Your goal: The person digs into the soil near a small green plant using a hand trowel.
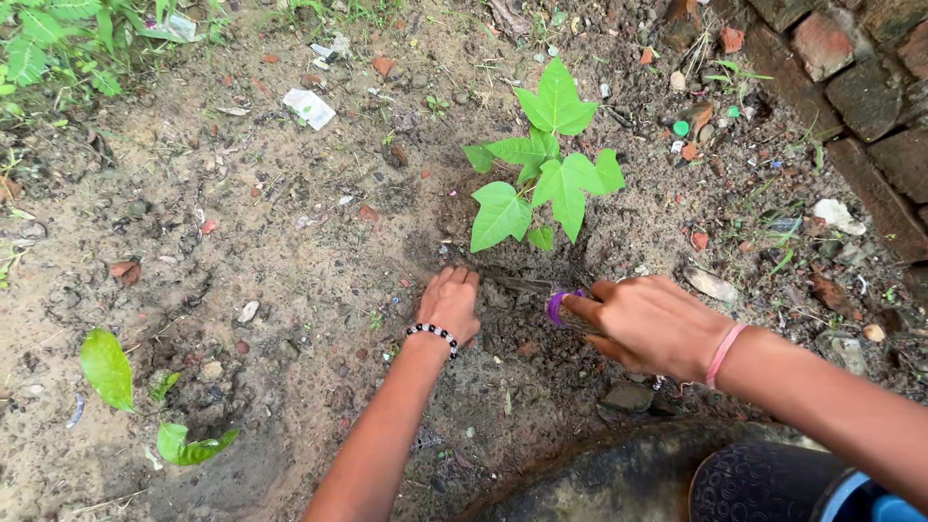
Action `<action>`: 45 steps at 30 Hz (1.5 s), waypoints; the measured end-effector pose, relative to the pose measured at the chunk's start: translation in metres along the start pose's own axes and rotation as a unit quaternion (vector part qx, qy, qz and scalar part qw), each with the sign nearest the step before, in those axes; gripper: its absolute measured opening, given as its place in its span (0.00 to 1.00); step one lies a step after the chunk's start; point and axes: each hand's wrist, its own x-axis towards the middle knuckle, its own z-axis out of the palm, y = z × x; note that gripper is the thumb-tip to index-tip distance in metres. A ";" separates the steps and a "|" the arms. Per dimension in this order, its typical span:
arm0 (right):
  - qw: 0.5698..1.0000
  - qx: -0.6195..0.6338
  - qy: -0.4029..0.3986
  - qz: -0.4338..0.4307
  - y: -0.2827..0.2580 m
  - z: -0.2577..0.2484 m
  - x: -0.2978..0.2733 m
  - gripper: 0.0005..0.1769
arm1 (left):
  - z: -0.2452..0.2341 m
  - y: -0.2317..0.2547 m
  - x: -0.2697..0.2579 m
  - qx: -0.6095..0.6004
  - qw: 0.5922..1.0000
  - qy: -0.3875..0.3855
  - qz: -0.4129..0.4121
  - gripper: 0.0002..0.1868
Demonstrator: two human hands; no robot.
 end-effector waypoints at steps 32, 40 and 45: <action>0.985 -0.162 0.046 -0.025 0.022 0.037 -0.018 0.32 | 0.026 0.013 0.001 -0.021 0.999 -0.022 0.030 0.25; 0.857 0.357 0.370 -0.029 0.022 0.074 0.005 0.21 | 0.033 0.009 -0.002 -0.044 0.998 -0.008 0.035 0.26; 0.558 0.739 0.377 0.008 0.026 0.117 0.042 0.13 | 0.033 0.013 0.000 -0.040 0.999 -0.004 0.035 0.22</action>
